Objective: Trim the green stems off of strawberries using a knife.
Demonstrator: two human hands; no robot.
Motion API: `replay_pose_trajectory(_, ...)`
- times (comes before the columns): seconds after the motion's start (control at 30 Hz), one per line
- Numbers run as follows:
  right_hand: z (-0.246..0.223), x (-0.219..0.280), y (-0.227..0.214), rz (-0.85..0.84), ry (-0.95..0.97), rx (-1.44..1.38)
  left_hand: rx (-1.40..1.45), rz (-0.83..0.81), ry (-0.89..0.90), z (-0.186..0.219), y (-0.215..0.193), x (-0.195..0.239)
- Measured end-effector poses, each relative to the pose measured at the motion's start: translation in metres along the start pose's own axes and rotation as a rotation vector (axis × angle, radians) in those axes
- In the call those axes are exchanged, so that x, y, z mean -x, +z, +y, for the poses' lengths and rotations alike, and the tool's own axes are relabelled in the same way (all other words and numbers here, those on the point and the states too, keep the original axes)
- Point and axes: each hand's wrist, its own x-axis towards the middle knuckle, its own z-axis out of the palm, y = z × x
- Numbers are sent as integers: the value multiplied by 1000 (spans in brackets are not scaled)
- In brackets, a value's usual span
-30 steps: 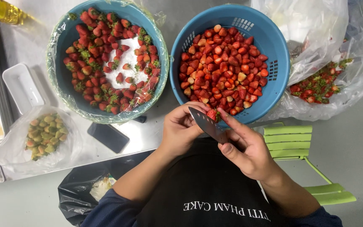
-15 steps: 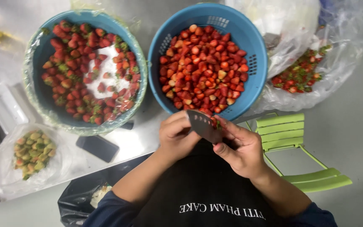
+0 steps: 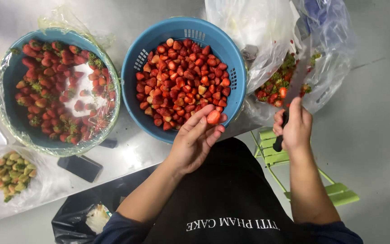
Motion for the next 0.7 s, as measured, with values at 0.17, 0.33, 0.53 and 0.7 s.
replay_pose_trajectory(0.17, -20, -48, -18, -117, 213, 135, 12, 15, 5, -20, 13, -17)
replay_pose_trajectory(0.33, -28, -62, -26, -119, 115, 220, 59, 30, 54, -36, 21, -28)
replay_pose_trajectory(0.53, -34, -64, -34, -105, 19, 224, -23, 51, 101, -38, 47, -32)
replay_pose_trajectory(0.7, -51, -21, -22, -516, -446, 347, -28, 66, 209, -50, 41, -36)
